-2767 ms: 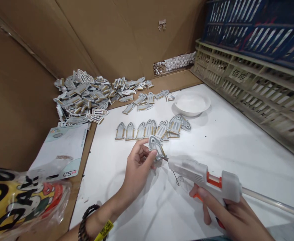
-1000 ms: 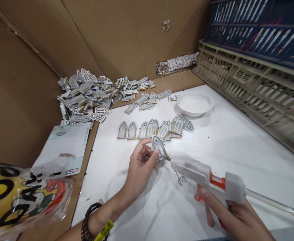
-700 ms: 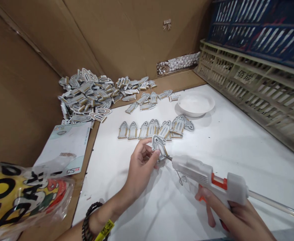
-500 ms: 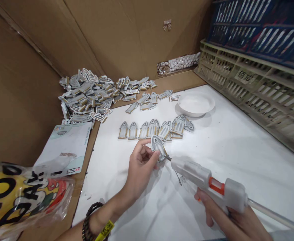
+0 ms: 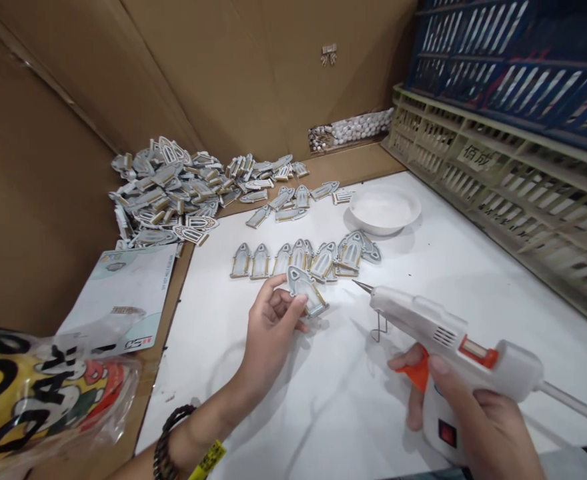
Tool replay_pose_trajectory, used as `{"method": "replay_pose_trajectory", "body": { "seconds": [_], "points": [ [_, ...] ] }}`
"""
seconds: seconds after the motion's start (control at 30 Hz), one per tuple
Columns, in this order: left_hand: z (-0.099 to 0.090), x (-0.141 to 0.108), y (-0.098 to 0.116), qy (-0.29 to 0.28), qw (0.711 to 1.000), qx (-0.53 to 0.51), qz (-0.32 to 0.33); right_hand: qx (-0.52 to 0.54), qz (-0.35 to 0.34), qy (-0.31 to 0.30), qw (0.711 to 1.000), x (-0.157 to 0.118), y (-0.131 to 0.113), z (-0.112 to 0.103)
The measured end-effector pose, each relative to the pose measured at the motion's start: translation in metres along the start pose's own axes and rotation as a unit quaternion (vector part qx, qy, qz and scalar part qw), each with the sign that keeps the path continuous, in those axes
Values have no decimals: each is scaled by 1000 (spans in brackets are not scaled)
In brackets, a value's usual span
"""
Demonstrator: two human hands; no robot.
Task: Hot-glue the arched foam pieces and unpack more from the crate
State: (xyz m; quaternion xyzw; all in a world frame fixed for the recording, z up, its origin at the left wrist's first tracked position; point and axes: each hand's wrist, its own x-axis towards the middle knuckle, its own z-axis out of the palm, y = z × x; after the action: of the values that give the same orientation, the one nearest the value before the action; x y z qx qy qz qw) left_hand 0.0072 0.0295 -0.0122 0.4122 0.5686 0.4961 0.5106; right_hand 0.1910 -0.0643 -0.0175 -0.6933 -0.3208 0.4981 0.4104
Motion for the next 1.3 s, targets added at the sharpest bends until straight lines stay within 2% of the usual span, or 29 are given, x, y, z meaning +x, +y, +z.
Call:
{"method": "replay_pose_trajectory", "body": {
  "seconds": [0.1, 0.27, 0.4, 0.8, 0.97, 1.13, 1.3],
  "points": [
    [0, 0, 1, 3, 1000, -3, -14, 47, 2, 2, 999, -1, -4, 4],
    [0, -1, 2, 3, 1000, -4, -20, 67, 0, 8, 998, -1, -2, 7],
    [-1, -1, -1, 4, 1000, -8, -13, 64, -14, 7, 998, 0, 1, 4],
    [-1, -1, -1, -4, 1000, -6, -7, 37, 17, 8, 999, -2, 0, 4],
    [-1, -2, -2, -8, 1000, -7, -1, 5, -53, 17, 998, 3, 6, 2],
    [-1, -1, -4, -11, 1000, -2, -1, -32, -123, -41, 991, 13, 14, -5],
    [-1, -1, -2, -11, 1000, -5, 0, -18, -76, 29, 997, 3, 6, 2]
  ]
}}
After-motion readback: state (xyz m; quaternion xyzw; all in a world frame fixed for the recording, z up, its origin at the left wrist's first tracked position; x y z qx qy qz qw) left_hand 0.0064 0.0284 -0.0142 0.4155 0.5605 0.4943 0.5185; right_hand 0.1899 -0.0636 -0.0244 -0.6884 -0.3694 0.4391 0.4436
